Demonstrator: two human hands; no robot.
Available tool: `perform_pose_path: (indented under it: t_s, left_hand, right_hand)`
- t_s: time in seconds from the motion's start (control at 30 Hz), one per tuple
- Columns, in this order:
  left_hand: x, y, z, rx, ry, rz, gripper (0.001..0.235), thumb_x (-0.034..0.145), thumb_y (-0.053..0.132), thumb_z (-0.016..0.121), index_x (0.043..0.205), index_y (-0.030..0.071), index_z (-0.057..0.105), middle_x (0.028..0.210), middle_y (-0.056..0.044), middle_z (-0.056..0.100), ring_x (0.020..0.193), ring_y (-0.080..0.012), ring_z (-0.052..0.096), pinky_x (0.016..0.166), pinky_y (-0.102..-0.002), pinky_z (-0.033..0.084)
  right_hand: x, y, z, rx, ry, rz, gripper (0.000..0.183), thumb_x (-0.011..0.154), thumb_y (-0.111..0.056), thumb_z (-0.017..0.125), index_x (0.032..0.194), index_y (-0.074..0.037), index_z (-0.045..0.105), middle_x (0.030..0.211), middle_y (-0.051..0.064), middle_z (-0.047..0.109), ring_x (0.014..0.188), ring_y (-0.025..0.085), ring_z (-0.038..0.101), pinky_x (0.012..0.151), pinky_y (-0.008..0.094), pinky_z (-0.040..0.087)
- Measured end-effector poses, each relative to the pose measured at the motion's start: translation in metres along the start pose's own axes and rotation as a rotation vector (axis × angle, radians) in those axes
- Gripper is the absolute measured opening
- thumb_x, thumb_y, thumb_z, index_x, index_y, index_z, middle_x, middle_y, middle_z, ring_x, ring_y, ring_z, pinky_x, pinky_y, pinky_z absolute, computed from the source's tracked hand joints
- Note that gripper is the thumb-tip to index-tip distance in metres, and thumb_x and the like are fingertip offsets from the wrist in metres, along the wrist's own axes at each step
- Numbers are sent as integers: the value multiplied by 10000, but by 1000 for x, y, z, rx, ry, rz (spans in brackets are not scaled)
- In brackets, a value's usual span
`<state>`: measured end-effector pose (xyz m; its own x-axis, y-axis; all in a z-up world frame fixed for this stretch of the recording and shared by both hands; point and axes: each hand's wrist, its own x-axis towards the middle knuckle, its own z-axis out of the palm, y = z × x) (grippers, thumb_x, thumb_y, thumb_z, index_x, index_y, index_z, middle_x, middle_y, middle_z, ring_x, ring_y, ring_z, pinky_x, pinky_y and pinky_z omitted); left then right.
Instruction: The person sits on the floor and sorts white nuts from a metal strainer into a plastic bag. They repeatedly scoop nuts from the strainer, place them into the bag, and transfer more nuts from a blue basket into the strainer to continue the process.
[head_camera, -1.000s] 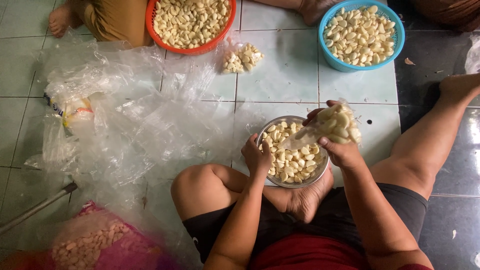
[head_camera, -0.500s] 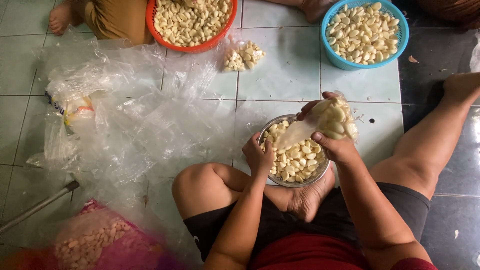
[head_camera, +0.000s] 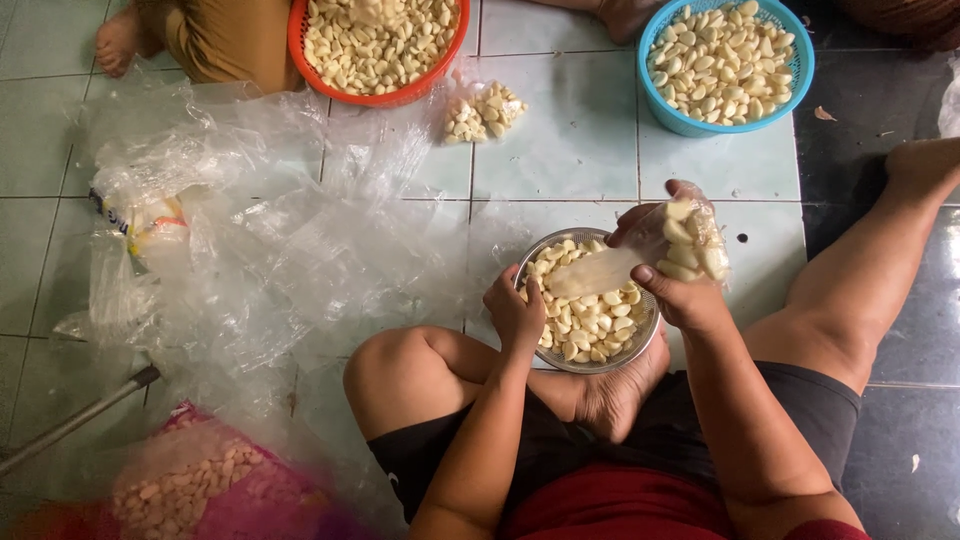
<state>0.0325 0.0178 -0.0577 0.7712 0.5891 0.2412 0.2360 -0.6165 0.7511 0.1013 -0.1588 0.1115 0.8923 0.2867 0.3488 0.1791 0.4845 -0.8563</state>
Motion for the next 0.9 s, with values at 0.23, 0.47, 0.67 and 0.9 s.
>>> perform_pose_path:
  t_s: [0.23,0.47,0.67,0.9]
  left_hand:
    - [4,9,-11,5,-71,-111,416,891,371,673,1195,88,691,1018,-164,746,906,-374,712,836,-506,540]
    - [6,10,-12,-2,-111,-143,455,889,403,662,1209,80,684,1040,-168,737,932,-369,710,802,-527,562]
    - [2,12,-13,-20,-124,-121,487,914,412,651,1235,47,663,1088,-223,709,993,-436,675,848,-570,539]
    - [-4,-3,7,34,-203,-226,479,961,477,569,1308,149,610,1293,-189,628,1293,-438,493,1020,-698,323]
  right_hand:
    - [-10,3,-10,-53,89,-1,1002,760,-30,800,1528,-84,160,1030,224,589,968,415,674,995,548,556]
    - [-18,16,-32,18,112,9,851,771,-27,778,1444,-114,265,1115,268,563,1037,436,679,1004,535,566]
    - [-13,8,-27,-29,72,-84,847,768,-20,783,1451,-93,286,1107,272,589,1098,460,658,1104,619,486]
    - [-12,0,-30,-16,115,-102,767,842,-142,728,1455,-103,269,1105,253,584,1075,434,662,1100,607,503]
